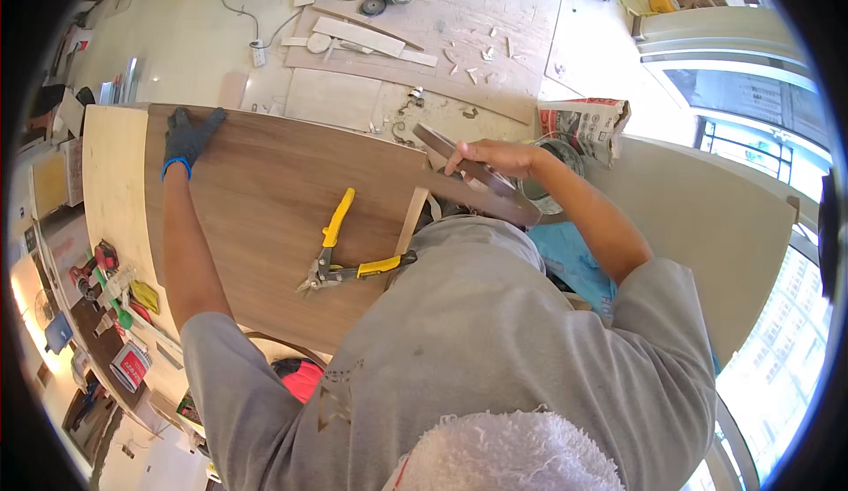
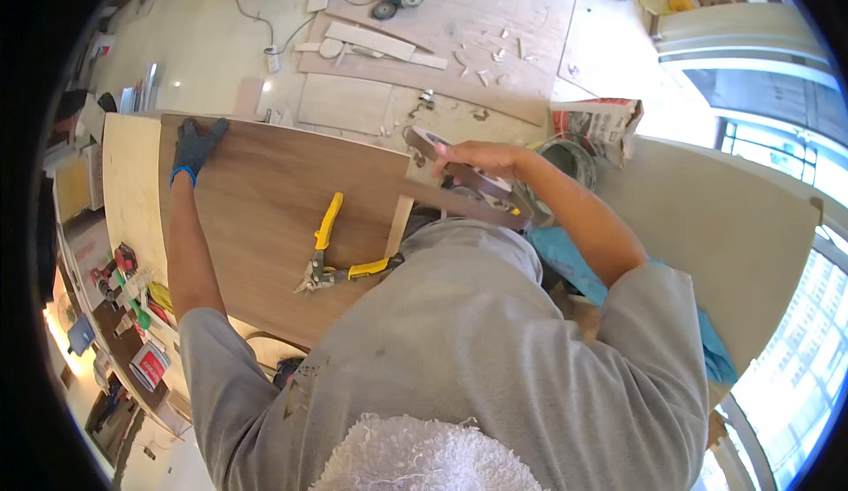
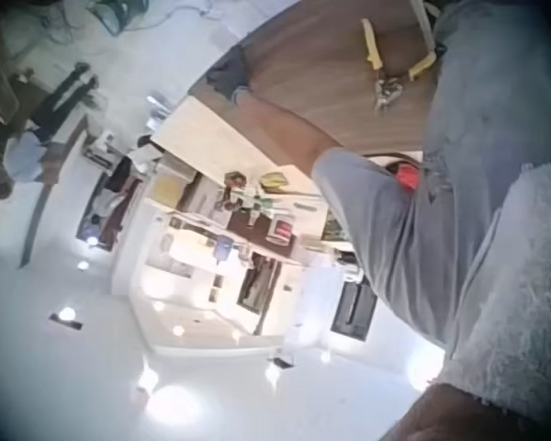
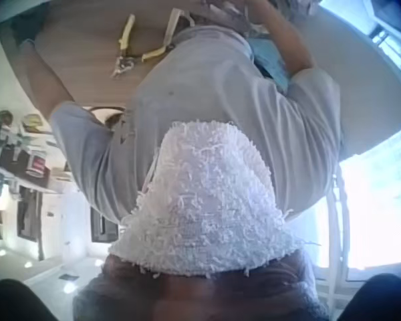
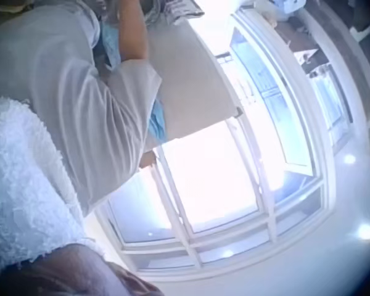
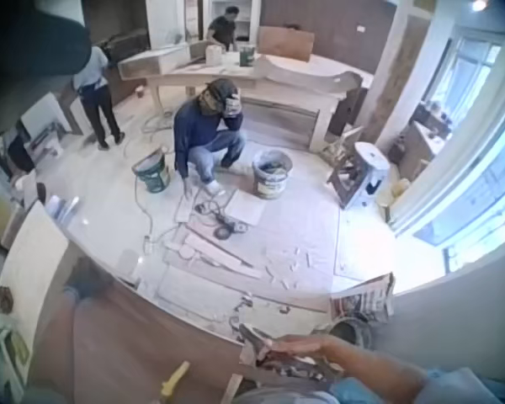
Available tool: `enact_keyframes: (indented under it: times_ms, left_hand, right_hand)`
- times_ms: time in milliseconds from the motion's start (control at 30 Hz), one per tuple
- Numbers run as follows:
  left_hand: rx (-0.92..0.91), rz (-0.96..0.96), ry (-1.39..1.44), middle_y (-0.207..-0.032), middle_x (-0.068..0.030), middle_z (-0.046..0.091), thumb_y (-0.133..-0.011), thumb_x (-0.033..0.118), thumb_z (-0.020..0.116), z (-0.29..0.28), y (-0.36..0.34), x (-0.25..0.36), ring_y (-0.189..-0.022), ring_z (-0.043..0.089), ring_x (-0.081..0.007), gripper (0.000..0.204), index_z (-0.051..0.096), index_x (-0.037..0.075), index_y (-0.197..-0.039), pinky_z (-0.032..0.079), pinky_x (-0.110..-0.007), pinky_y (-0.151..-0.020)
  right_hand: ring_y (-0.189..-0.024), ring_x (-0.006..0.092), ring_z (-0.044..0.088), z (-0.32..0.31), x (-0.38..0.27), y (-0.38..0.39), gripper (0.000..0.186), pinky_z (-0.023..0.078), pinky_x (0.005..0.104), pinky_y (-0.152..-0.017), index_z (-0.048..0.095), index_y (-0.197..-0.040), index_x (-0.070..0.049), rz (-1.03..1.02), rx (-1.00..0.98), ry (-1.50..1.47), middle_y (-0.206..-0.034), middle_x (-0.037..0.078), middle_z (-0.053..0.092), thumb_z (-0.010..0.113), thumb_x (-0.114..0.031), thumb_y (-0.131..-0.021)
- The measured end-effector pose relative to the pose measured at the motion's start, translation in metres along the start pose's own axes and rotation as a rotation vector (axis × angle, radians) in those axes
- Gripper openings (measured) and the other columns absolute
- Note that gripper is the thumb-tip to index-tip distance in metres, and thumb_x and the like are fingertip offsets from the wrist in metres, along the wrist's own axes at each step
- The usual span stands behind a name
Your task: The person cuts a roll of wood edge banding into segments using tin snips, then uses a utility knife to trim the ends of the cut pieces. The person handles the banding and tools on a workbench while other workers are visible in the background.
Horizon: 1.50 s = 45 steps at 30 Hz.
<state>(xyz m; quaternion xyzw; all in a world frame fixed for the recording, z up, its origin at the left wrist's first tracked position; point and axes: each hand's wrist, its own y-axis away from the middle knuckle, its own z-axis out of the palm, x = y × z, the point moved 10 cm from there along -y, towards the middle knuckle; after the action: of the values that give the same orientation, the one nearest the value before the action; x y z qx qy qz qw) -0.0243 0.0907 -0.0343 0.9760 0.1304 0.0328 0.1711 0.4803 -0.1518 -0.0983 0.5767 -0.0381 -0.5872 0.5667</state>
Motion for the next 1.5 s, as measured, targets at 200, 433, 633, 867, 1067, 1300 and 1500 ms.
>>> enact_keyframes:
  times_ms: [200, 433, 633, 867, 1067, 1300, 1500]
  left_hand:
    - [0.035, 0.021, 0.051, -0.158, -0.0226, 0.026, -0.068, 0.072, 0.073, 0.000, 0.003, 0.004, -0.144, 0.030, -0.0431, 0.121, 0.028, -0.004, -0.151, 0.032, -0.048, -0.116]
    - [0.011, 0.000, 0.064, -0.161, -0.0228, 0.021, -0.068, 0.074, 0.071, -0.005, 0.007, 0.007, -0.147, 0.024, -0.0421, 0.123, 0.026, -0.003, -0.153, 0.028, -0.047, -0.119]
    - [0.040, -0.026, -0.010, -0.159, -0.0264, 0.023, -0.068, 0.074, 0.070, -0.001, 0.004, 0.003, -0.147, 0.024, -0.0428, 0.124, 0.027, -0.007, -0.151, 0.026, -0.047, -0.119]
    - [-0.029, -0.089, -0.003, -0.162, -0.0207, 0.019, -0.068, 0.076, 0.069, -0.017, 0.024, 0.014, -0.149, 0.021, -0.0398, 0.122, 0.027, 0.000, -0.153, 0.026, -0.048, -0.119]
    - [-0.030, -0.125, 0.016, -0.165, -0.0129, 0.014, -0.063, 0.080, 0.069, -0.009, 0.022, 0.003, -0.150, 0.019, -0.0352, 0.126, 0.023, 0.009, -0.157, 0.027, -0.058, -0.115]
    - [-0.056, -0.129, 0.027, -0.163, -0.0156, 0.019, -0.065, 0.079, 0.068, -0.019, 0.030, 0.014, -0.150, 0.021, -0.0368, 0.125, 0.023, 0.007, -0.156, 0.025, -0.057, -0.117]
    - [-0.040, -0.140, 0.046, -0.162, -0.0161, 0.019, -0.063, 0.080, 0.069, -0.021, 0.035, 0.009, -0.149, 0.022, -0.0369, 0.127, 0.023, 0.007, -0.155, 0.026, -0.061, -0.115]
  right_hand:
    - [-0.101, 0.0195, 0.055, 0.003, -0.044, 0.004, 0.079, 0.045, 0.0333, -0.092, 0.073, -0.101, -0.003, 0.041, 0.137, 0.148, -0.113, 0.011, 0.062, 0.044, -0.075, -0.091]
    - [-0.090, 0.0227, 0.058, 0.009, -0.056, -0.019, 0.084, 0.046, 0.0363, -0.087, 0.076, -0.097, -0.002, 0.022, 0.151, 0.547, -0.092, 0.014, 0.068, 0.045, -0.079, -0.087]
    - [-0.081, 0.0205, 0.057, 0.014, -0.080, -0.001, 0.088, 0.047, 0.0371, -0.073, 0.075, -0.095, 0.001, 0.106, 0.232, 0.553, -0.076, 0.011, 0.062, 0.042, -0.081, -0.088]
    - [-0.084, 0.0244, 0.064, 0.008, -0.060, 0.002, 0.082, 0.049, 0.0392, -0.078, 0.078, -0.089, -0.002, 0.157, 0.259, 0.471, -0.088, 0.017, 0.071, 0.048, -0.079, -0.085]
    - [-0.072, 0.0194, 0.057, 0.022, -0.067, 0.000, 0.044, 0.046, 0.0373, -0.068, 0.076, -0.089, -0.004, -0.077, 0.250, 0.643, -0.074, 0.011, 0.066, 0.067, -0.047, -0.087]
    - [-0.064, 0.0129, 0.053, -0.012, -0.028, -0.003, 0.049, 0.042, 0.0309, -0.059, 0.076, -0.086, -0.001, 0.106, 0.399, 0.201, -0.072, 0.008, 0.067, 0.059, -0.046, -0.095]
    - [-0.059, 0.0135, 0.050, 0.015, -0.050, 0.006, 0.042, 0.041, 0.0334, -0.057, 0.076, -0.080, -0.003, -0.071, 0.295, 0.485, -0.060, 0.004, 0.058, 0.067, -0.043, -0.090]
